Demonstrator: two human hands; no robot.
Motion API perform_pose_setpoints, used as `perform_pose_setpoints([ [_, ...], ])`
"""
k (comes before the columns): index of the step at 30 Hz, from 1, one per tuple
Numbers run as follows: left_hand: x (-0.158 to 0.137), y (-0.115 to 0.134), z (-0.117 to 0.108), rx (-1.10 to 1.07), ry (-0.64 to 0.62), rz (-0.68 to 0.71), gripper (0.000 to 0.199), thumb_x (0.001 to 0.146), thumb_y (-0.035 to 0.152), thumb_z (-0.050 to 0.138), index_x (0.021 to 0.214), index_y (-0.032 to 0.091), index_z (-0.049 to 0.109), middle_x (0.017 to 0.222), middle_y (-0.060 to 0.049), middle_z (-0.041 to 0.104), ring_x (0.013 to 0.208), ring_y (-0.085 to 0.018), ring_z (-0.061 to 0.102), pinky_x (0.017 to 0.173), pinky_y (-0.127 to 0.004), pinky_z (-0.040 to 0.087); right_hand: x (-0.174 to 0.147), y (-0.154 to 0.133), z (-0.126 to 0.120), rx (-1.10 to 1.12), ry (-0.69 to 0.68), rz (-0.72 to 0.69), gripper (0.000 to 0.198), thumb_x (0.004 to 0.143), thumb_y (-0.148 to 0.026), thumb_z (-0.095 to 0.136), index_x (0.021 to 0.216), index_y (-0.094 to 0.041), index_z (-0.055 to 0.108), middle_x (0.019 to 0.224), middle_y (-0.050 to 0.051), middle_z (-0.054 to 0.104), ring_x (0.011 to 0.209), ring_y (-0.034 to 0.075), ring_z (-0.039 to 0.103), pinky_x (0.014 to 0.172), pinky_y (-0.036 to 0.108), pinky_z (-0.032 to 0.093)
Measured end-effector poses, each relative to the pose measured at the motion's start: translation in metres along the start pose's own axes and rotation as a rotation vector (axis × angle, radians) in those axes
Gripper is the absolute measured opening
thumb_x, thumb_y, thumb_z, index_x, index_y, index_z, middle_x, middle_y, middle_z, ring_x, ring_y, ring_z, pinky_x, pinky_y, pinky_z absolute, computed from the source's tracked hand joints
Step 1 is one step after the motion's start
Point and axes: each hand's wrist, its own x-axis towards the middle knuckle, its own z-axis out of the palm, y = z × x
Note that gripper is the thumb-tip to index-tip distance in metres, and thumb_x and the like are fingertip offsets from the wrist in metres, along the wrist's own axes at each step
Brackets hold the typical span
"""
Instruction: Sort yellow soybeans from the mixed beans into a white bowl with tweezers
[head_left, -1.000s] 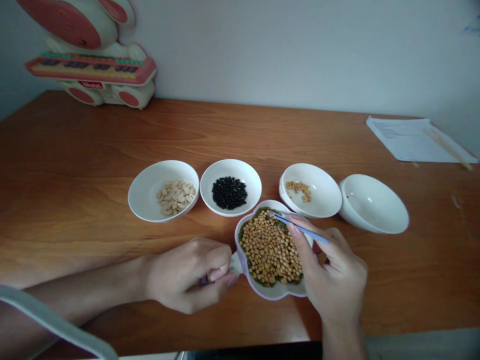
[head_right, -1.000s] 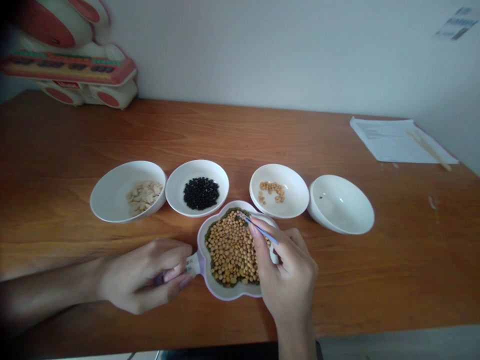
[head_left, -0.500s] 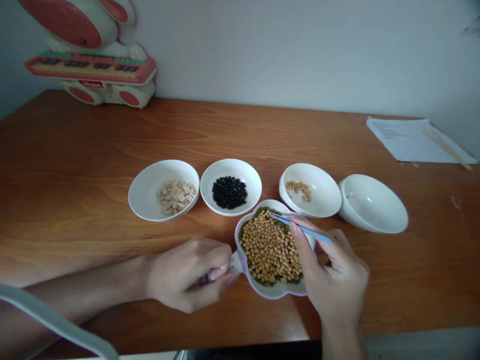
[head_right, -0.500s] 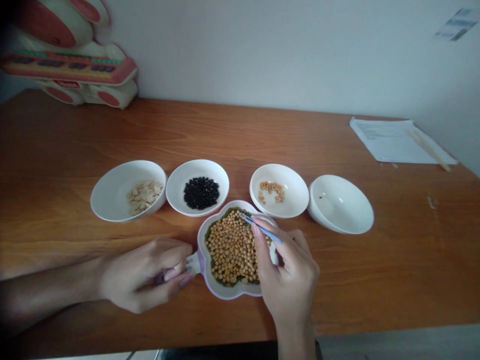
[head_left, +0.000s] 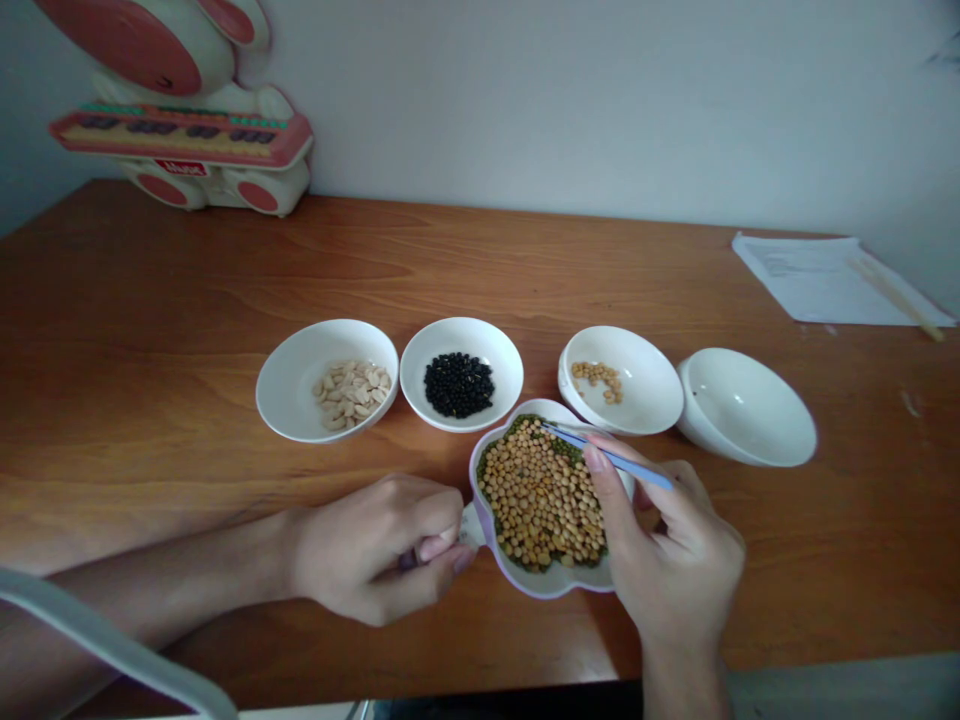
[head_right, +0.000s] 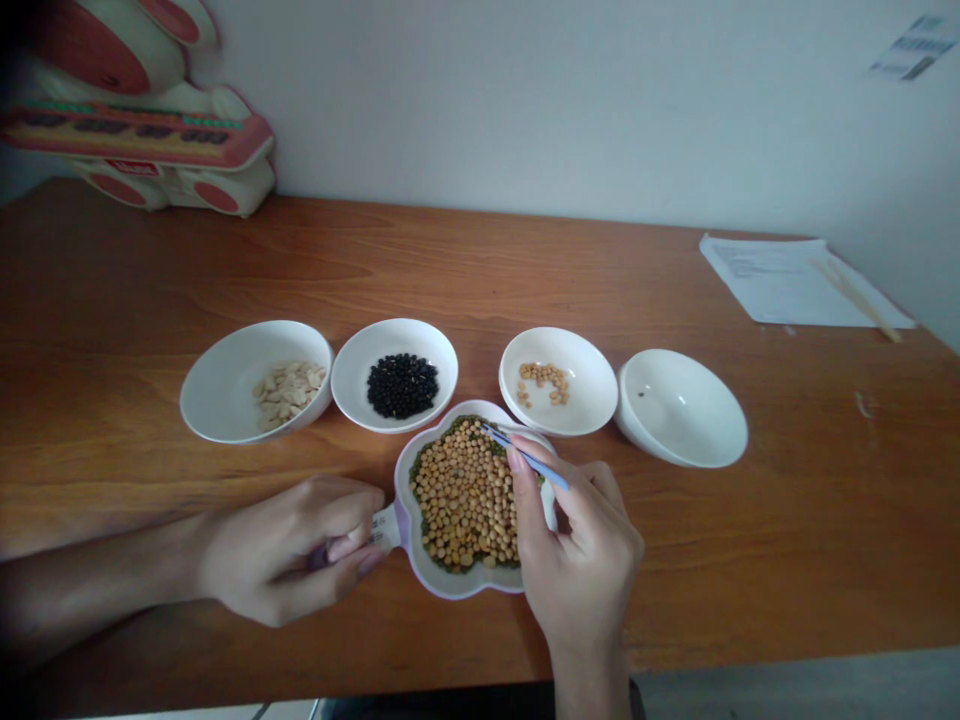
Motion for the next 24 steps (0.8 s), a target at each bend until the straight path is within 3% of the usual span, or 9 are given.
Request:
perform_pose_setpoints([
  [8,0.0003,0.0008,0.001,-0.008,0.009,0.004,0.029,0.095,0.012,0.05,0.08,0.025,0.028,0.067,0.006,0.045,0.054,-0.01,0.035,0.053,-0.028,0.029,-0.0015,0.001,0.0001,-0.001,0.001,-0.019,0.018,0.094,-0.022,0.076,0.112,-0.024,0.079,0.092,0.0,0.081,0.071,0.011,0.066,0.066,0.024,0.054],
  [24,0.0,0.0001,0.0007,0.002,0.005,-0.003,0.028,0.094,0.012,0.05,0.08,0.025,0.029,0.066,0.006,0.046,0.054,-0.01,0.036,0.053,-0.027,0.03,-0.0029,0.0012,-0.0009,-0.012,0.018,0.028,0.019,0.093,-0.023,0.077,0.111,-0.027,0.08,0.087,0.0,0.08,0.065,0.012,0.065,0.063,0.026,0.053],
])
